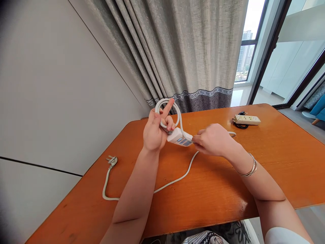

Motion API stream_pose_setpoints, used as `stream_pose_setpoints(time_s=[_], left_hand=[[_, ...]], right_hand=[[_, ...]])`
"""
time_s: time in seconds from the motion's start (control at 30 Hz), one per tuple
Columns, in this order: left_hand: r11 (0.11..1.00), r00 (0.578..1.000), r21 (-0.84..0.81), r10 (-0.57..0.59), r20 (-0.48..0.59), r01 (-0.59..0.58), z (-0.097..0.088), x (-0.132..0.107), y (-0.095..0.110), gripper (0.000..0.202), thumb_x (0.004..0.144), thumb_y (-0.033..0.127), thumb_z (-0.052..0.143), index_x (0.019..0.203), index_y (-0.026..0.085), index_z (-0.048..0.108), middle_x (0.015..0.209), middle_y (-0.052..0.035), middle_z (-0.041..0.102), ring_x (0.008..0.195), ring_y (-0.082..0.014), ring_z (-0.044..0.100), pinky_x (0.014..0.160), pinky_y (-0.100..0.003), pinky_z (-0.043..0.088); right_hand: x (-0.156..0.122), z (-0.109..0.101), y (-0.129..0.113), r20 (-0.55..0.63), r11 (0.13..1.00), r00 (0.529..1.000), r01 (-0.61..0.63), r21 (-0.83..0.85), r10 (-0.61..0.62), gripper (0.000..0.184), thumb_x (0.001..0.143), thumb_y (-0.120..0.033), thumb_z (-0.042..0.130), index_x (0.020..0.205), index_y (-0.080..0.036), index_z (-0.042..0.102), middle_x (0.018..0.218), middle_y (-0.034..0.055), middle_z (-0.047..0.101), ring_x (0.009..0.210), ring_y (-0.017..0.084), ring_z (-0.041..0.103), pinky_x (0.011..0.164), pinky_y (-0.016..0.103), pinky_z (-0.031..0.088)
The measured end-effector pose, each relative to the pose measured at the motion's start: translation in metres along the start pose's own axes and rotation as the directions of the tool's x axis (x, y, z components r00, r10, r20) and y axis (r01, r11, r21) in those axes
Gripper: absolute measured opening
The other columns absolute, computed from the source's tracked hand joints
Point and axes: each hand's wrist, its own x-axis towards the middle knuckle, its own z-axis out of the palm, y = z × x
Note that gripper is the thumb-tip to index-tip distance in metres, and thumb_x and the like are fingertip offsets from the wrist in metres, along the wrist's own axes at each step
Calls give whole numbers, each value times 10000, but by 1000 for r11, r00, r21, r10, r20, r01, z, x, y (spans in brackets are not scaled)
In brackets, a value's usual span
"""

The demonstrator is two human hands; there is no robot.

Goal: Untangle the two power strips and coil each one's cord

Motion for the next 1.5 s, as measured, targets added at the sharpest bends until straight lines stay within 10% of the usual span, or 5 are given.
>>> stream_pose_setpoints(time_s=[0.4,0.6,0.87,1.07,1.5], left_hand=[[961,935,260,-6,355,-93,-6,-7,-12,444,844,581,668,940,222,423,1445,-142,576,706,-112,707,639,-246,532],[903,835,429,-220,504,-21,0,-20,-21,423,906,619,553,996,227,419,915,-31,706,511,-82,562,476,-208,435],[897,621,433,-388,681,87,0,-27,-25,535,914,715,422,1066,205,469,743,-7,634,415,-48,272,394,-222,228],[846,549,530,-469,692,56,-3,-21,-16,524,898,715,456,992,200,457,631,18,580,430,-63,325,422,-224,259],[804,625,590,-495,603,67,-3,-19,-11,544,889,744,426,832,204,469,529,56,444,432,-76,302,426,-224,227]], right_hand=[[-1,-5,-17,-343,987,928,110,-117,-144,305,1033,-267,453,862,-216,701,593,-22,567,542,112,431,566,295,265],[-6,-5,-10,-524,994,851,-48,-100,-11,377,986,-510,522,801,-234,700,601,-2,551,566,121,440,574,306,274],[-6,-8,-5,-520,986,839,-156,54,161,506,900,-693,524,839,-240,739,746,40,631,626,125,508,606,293,334],[-10,-16,6,-389,977,911,-56,208,135,529,887,-699,535,821,-214,734,627,17,649,554,113,538,567,266,344],[-12,-17,21,-262,864,963,78,498,64,334,972,-469,569,878,-202,745,719,27,694,628,111,605,595,239,406]])
